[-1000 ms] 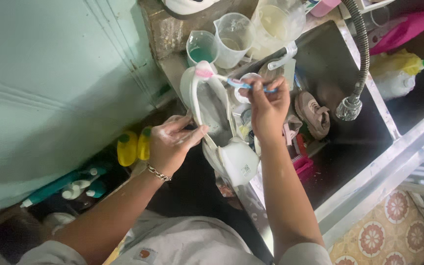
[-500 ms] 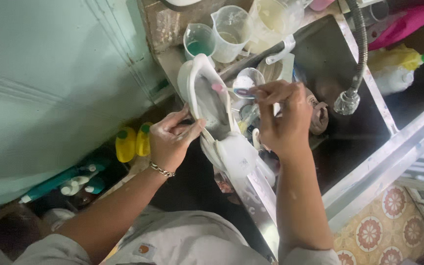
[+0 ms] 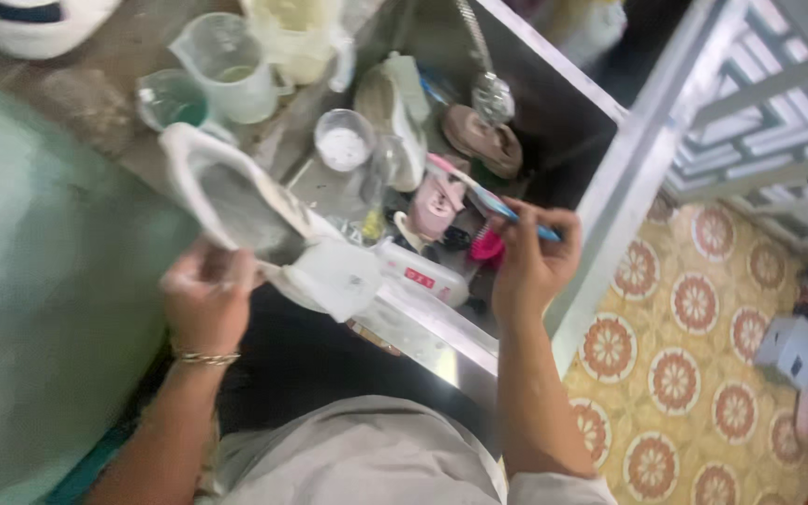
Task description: The person scrubs a white sneaker with a toothbrush and a pink brush, applying soap and water to the interior and exterior surfaces. They rinse the shoe under a faucet and continue scrubbing the sole and upper parts.
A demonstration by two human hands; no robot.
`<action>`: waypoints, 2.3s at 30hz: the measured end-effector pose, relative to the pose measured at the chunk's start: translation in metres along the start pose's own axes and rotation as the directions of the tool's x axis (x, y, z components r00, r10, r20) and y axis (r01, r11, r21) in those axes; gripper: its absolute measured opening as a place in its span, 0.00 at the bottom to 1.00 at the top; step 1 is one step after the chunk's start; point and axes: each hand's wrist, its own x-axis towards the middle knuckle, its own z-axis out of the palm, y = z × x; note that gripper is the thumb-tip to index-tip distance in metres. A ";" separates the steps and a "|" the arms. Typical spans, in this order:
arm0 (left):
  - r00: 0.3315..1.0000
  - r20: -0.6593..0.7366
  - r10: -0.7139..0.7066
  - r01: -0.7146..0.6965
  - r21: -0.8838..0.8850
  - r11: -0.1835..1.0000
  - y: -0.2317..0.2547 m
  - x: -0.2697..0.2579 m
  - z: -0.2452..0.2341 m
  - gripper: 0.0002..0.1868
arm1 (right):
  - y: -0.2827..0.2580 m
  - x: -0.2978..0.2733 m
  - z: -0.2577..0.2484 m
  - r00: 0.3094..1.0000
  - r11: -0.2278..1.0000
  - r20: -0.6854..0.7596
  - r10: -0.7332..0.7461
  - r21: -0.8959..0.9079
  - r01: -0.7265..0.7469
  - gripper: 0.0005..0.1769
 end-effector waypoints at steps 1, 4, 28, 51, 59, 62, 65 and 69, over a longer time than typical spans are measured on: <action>1.000 0.021 0.016 -0.016 0.005 1.000 0.003 -0.004 0.000 0.22 | 0.000 -0.002 -0.031 1.000 1.000 -0.025 -0.009 0.001 0.009 0.12; 0.984 0.137 -0.117 0.144 -0.209 0.967 0.018 -0.017 0.008 0.21 | -0.002 -0.013 -0.131 0.945 0.988 -0.304 0.118 0.132 -0.081 0.12; 0.452 0.889 0.067 -0.216 0.037 0.976 0.249 -0.108 0.550 0.19 | -0.038 -0.147 -0.513 0.432 0.965 -0.894 0.119 0.208 0.163 0.04; 0.503 0.860 -0.089 -0.707 0.468 0.530 -0.021 0.102 0.476 0.35 | -0.088 -0.063 -0.391 0.590 0.914 -0.756 0.282 0.399 0.075 0.03; 0.230 0.962 -0.148 -0.900 0.268 0.343 -0.078 0.084 0.498 0.42 | -0.067 -0.065 -0.294 0.872 0.995 -0.490 -0.018 -0.098 -0.034 0.12; 0.134 0.980 -0.148 -0.991 0.135 -0.004 -0.123 0.087 0.568 0.55 | -0.048 -0.063 -0.247 0.920 0.962 -0.387 -0.057 -0.267 -0.053 0.09; 0.079 0.977 -0.199 -0.996 0.070 -0.052 -0.129 0.097 0.579 0.69 | -0.022 -0.065 -0.221 0.951 0.901 -0.309 -0.027 -0.420 -0.111 0.06; 0.107 0.980 -0.168 -0.979 0.134 0.156 -0.091 0.097 0.549 0.71 | 0.000 -0.068 -0.212 0.985 0.768 -0.167 0.046 -0.624 -0.142 0.06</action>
